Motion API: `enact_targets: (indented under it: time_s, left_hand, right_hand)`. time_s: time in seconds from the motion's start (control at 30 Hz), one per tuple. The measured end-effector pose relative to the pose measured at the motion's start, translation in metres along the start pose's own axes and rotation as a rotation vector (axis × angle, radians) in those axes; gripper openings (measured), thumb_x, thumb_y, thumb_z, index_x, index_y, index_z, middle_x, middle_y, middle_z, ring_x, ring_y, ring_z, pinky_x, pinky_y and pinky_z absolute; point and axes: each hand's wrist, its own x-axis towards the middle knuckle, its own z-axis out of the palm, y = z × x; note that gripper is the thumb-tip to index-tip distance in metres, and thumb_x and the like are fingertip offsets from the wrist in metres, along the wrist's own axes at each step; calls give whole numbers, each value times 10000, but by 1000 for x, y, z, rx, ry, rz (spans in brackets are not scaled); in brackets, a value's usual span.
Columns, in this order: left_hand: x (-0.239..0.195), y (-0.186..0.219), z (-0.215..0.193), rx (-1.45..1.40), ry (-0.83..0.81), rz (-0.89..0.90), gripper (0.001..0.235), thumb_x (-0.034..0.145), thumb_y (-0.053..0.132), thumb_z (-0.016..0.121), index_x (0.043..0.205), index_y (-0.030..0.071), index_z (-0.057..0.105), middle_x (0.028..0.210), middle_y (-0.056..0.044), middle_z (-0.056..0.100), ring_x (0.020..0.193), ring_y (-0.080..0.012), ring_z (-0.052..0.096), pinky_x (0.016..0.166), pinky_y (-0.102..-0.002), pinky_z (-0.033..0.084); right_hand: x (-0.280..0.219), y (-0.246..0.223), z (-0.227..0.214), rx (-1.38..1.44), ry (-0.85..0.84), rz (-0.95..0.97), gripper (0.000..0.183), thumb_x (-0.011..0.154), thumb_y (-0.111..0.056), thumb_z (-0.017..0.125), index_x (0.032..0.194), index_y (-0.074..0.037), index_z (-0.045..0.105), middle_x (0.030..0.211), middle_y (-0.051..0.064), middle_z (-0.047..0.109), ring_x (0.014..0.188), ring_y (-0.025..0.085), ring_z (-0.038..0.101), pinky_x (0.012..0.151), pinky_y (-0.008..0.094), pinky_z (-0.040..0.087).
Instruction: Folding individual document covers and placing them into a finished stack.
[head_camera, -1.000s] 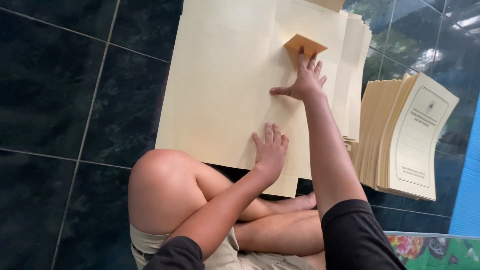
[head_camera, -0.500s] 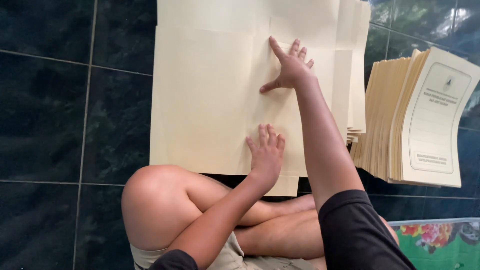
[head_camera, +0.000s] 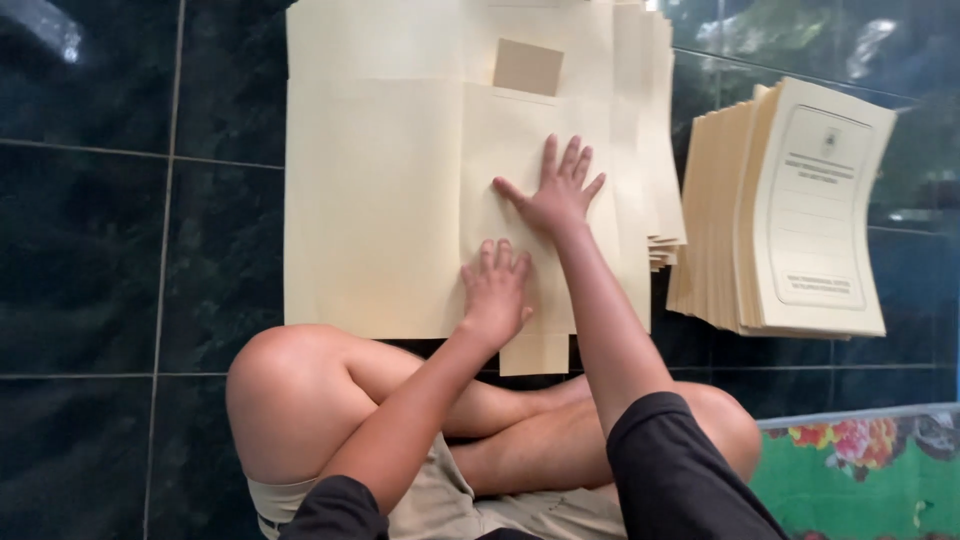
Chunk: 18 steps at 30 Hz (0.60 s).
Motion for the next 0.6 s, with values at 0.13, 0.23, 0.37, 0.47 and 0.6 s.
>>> enact_targets:
  time_s: [0.13, 0.23, 0.37, 0.47, 0.6]
  left_hand:
    - [6, -13, 19, 12, 48, 40, 892, 764, 395, 888, 1496, 138, 448, 1593, -221, 328, 1487, -456, 253, 1033, -744, 403]
    - [3, -16, 22, 23, 57, 63, 920, 766, 430, 879, 1516, 146, 429, 1597, -212, 325, 1498, -452, 245, 1050, -734, 397]
    - [-6, -21, 18, 35, 87, 81, 864, 820, 480, 815, 1531, 186, 420, 1635, -202, 296, 1531, -422, 231, 1095, -681, 383]
    - [-17, -24, 14, 72, 103, 108, 859, 820, 525, 793, 1531, 210, 428, 1661, -186, 273, 1550, -400, 220, 1128, -645, 370]
    - [-38, -29, 7, 191, 34, 166, 1229, 559, 613, 920, 1592, 248, 362, 1721, -196, 130, 1584, -412, 120, 1225, -603, 278]
  right_hand:
    - [-17, 33, 23, -69, 5, -40, 1073, 877, -912, 365, 1678, -253, 92, 1737, 160, 8, 1601, 364, -30, 1238, 666, 2]
    - [-37, 57, 28, -125, -24, -89, 1022, 870, -923, 338, 1670, -336, 95, 1743, 114, 25, 1604, 336, -15, 1243, 653, 8]
    - [-68, 80, 23, -152, -131, -119, 992, 868, -913, 341, 1663, -379, 83, 1747, 82, 13, 1607, 314, -15, 1241, 658, 73]
    - [-79, 106, 25, -141, -167, -97, 1045, 813, -949, 401, 1653, -420, 75, 1746, 73, 22, 1607, 294, 1, 1215, 675, 153]
    - [-77, 160, 37, -63, -179, 16, 1148, 719, -948, 602, 1641, -466, 116, 1725, 135, 103, 1595, 306, 50, 1108, 738, 298]
